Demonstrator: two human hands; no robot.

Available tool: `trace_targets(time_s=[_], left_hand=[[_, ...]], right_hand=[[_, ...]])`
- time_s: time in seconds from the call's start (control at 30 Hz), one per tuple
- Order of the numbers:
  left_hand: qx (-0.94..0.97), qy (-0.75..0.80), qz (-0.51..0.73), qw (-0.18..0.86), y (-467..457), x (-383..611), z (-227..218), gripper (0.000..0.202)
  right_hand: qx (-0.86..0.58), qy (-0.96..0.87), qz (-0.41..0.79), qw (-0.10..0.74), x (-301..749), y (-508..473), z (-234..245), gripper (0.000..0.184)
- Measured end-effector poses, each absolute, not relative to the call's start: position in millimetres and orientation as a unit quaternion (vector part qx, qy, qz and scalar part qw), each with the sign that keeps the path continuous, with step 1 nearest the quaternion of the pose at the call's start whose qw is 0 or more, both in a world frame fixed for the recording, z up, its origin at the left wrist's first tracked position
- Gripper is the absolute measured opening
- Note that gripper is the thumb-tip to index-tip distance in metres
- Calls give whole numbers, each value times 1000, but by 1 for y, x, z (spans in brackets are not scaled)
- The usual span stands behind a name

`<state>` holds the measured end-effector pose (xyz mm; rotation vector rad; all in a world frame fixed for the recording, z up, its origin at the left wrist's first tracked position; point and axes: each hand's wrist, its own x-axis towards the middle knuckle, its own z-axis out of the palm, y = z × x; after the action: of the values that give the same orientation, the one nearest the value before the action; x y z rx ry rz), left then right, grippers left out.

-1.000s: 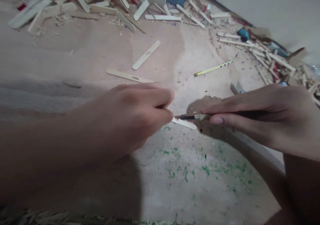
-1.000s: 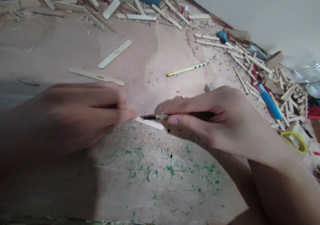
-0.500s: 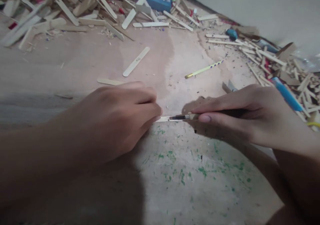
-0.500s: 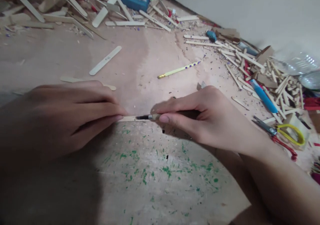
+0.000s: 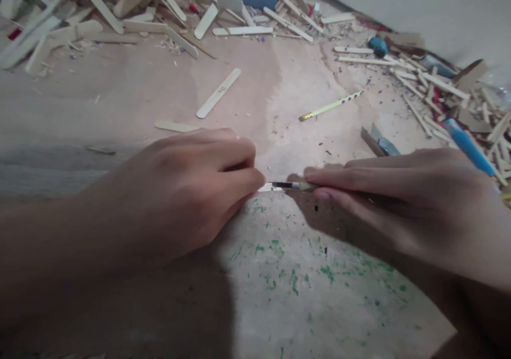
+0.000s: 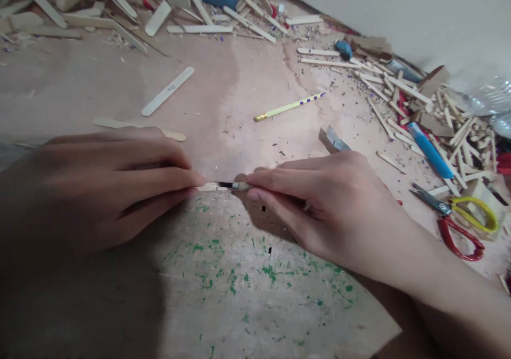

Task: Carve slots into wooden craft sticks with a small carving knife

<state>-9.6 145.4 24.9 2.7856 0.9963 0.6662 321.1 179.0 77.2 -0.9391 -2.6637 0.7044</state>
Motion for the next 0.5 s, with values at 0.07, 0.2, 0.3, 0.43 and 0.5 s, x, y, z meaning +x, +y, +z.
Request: trace_targets(time_s=[0.07, 0.2, 0.3, 0.43, 0.5], left_hand=[[920, 327, 210, 55, 145, -10, 25, 46], [919, 331, 210, 46, 143, -12, 23, 46], [917, 334, 212, 50, 144, -10, 20, 46], [917, 330, 219, 53, 146, -8, 19, 46], [918, 327, 220, 54, 146, -8, 20, 46]], right_hand=[[-326, -911, 227, 108, 320, 177, 79, 22], [-319, -918, 208, 108, 318, 175, 80, 24], [-314, -922, 198, 111, 317, 176, 79, 24], [-320, -917, 209, 115, 319, 176, 79, 20], [-323, -914, 217, 112, 319, 177, 79, 20]])
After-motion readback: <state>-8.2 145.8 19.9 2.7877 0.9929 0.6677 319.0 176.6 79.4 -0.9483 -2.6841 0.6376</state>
